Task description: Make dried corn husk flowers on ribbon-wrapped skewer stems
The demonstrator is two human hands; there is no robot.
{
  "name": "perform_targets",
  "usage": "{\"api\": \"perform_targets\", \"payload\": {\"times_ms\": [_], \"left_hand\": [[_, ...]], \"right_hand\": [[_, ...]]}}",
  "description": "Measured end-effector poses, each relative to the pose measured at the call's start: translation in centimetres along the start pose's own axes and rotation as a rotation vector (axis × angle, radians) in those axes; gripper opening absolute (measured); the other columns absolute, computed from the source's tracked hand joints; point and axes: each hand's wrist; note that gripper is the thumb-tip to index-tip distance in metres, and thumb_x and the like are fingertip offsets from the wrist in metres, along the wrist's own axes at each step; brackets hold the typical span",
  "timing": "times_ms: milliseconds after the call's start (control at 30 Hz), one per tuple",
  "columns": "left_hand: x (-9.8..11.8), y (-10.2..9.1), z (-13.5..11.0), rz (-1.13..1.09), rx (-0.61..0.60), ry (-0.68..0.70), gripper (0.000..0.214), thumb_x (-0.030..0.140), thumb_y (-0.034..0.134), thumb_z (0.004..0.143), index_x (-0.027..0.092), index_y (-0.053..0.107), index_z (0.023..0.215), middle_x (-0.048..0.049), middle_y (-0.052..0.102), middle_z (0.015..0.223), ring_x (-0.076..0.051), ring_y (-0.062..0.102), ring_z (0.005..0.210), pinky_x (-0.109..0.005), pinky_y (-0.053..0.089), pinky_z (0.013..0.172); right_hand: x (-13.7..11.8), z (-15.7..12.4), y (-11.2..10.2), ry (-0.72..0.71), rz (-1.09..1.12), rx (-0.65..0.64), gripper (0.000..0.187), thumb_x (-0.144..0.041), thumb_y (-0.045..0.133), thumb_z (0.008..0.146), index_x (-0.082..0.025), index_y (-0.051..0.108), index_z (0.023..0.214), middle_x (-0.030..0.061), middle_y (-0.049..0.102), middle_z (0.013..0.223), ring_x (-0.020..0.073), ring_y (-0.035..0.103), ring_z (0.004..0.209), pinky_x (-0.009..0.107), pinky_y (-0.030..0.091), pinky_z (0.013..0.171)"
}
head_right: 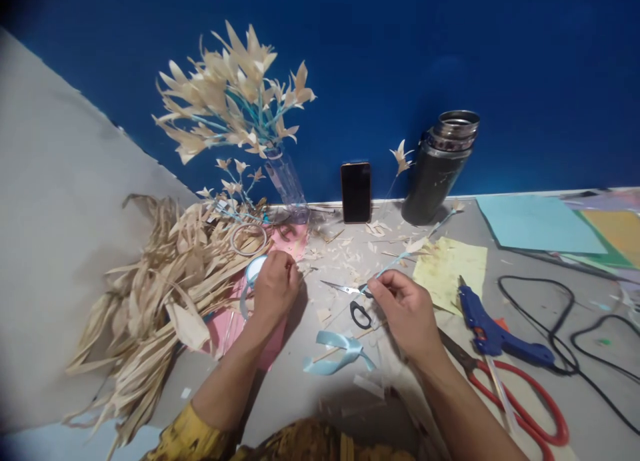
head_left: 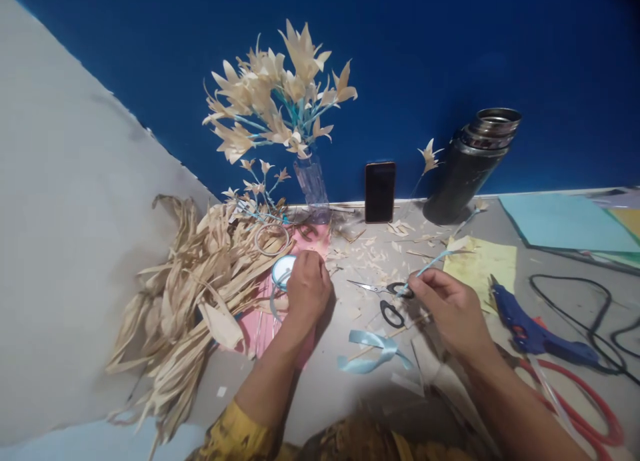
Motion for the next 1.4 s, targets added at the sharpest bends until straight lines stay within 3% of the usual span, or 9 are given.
{"api": "perform_targets", "payload": {"times_ms": [100, 333, 500, 667, 800, 933, 1167, 1233, 1400], "left_hand": [[1.2, -0.7, -0.6, -0.187, 0.059, -0.018, 0.014, 0.009, 0.049, 0.084, 0.022, 0.052, 0.078, -0.0065, 0.063, 0.089, -0.022, 0.057, 0.087, -0.034, 0.042, 0.081], [4.7, -0.6, -3.4, -0.690, -0.274, -0.116, 0.007, 0.013, 0.056, 0.075, 0.019, 0.060, 0.073, -0.0002, 0.067, 0.076, -0.013, 0.056, 0.062, -0.026, 0.041, 0.060], [5.5, -0.6, -4.1, -0.903, -0.404, -0.176, 0.005, 0.015, 0.058, 0.071, 0.018, 0.062, 0.071, -0.0025, 0.069, 0.075, -0.015, 0.061, 0.068, -0.026, 0.045, 0.063], [5.6, -1.1, -4.1, -1.045, -0.462, -0.140, 0.004, 0.016, 0.062, 0.072, 0.016, 0.065, 0.072, -0.0040, 0.070, 0.077, -0.015, 0.062, 0.072, -0.026, 0.047, 0.067], [5.4, -0.8, -3.9, -1.331, -0.564, -0.329, 0.017, 0.028, 0.069, 0.075, 0.014, 0.069, 0.087, -0.0046, 0.071, 0.076, -0.014, 0.064, 0.065, -0.026, 0.049, 0.064], [5.2, -0.2, -3.7, -1.521, -0.633, -0.493, 0.039, 0.027, 0.087, 0.061, 0.014, 0.064, 0.090, -0.0056, 0.073, 0.075, -0.017, 0.070, 0.066, -0.028, 0.053, 0.066], [4.9, 0.6, -4.0, -1.586, -0.678, -0.538, 0.050, 0.024, 0.093, 0.054, 0.014, 0.061, 0.092, -0.0004, 0.069, 0.064, -0.014, 0.066, 0.056, -0.026, 0.052, 0.062], [4.9, 0.7, -4.1, -1.605, -0.716, -0.511, 0.052, 0.025, 0.093, 0.055, 0.014, 0.060, 0.093, 0.0008, 0.067, 0.063, -0.013, 0.065, 0.055, -0.025, 0.050, 0.060], [5.0, 0.5, -4.2, -1.684, -0.861, -0.479, 0.055, 0.024, 0.093, 0.055, 0.017, 0.055, 0.094, 0.0007, 0.068, 0.066, -0.014, 0.065, 0.056, -0.028, 0.050, 0.063]], "right_hand": [[0.4, -0.1, 0.3, -0.009, 0.014, -0.047, 0.030, -0.048, 0.072, 0.081, -0.022, 0.063, 0.069, -0.0007, 0.061, 0.065, 0.0156, 0.052, 0.059, 0.027, 0.043, 0.057], [0.0, -1.0, 1.4, -0.232, -0.222, -0.089, 0.025, -0.038, 0.065, 0.087, -0.023, 0.060, 0.067, -0.0005, 0.060, 0.066, 0.0176, 0.054, 0.064, 0.029, 0.043, 0.064], [-0.2, -1.2, 2.0, -0.305, -0.293, -0.077, 0.024, -0.035, 0.064, 0.085, -0.023, 0.059, 0.065, -0.0001, 0.061, 0.065, 0.0180, 0.053, 0.062, 0.030, 0.043, 0.064], [0.1, -1.1, 1.8, -0.288, -0.276, -0.071, 0.023, -0.036, 0.064, 0.085, -0.023, 0.059, 0.066, -0.0002, 0.061, 0.064, 0.0177, 0.053, 0.062, 0.029, 0.043, 0.062], [0.2, -1.1, 1.7, -0.247, -0.232, -0.079, 0.023, -0.037, 0.063, 0.087, -0.023, 0.060, 0.069, -0.0004, 0.061, 0.066, 0.0172, 0.053, 0.062, 0.029, 0.042, 0.060], [0.2, -1.1, 1.7, -0.244, -0.224, -0.092, 0.023, -0.036, 0.062, 0.087, -0.023, 0.060, 0.069, -0.0009, 0.058, 0.065, 0.0173, 0.053, 0.063, 0.029, 0.042, 0.061], [0.3, -1.1, 1.7, -0.267, -0.212, -0.130, 0.024, -0.037, 0.063, 0.087, -0.023, 0.059, 0.068, -0.0002, 0.058, 0.067, 0.0178, 0.053, 0.065, 0.030, 0.043, 0.065], [0.5, -1.1, 1.6, -0.220, -0.131, -0.188, 0.025, -0.041, 0.065, 0.088, -0.022, 0.062, 0.070, 0.0011, 0.061, 0.071, 0.0186, 0.056, 0.068, 0.031, 0.045, 0.066], [1.0, -1.1, 1.5, 0.064, 0.249, -0.416, 0.032, -0.054, 0.073, 0.083, -0.022, 0.069, 0.080, 0.0023, 0.066, 0.071, 0.0198, 0.062, 0.064, 0.032, 0.052, 0.060]]}}
Point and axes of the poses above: each hand's wrist, its own z-axis towards the middle knuckle, its own y-axis out of the palm, x = y × z
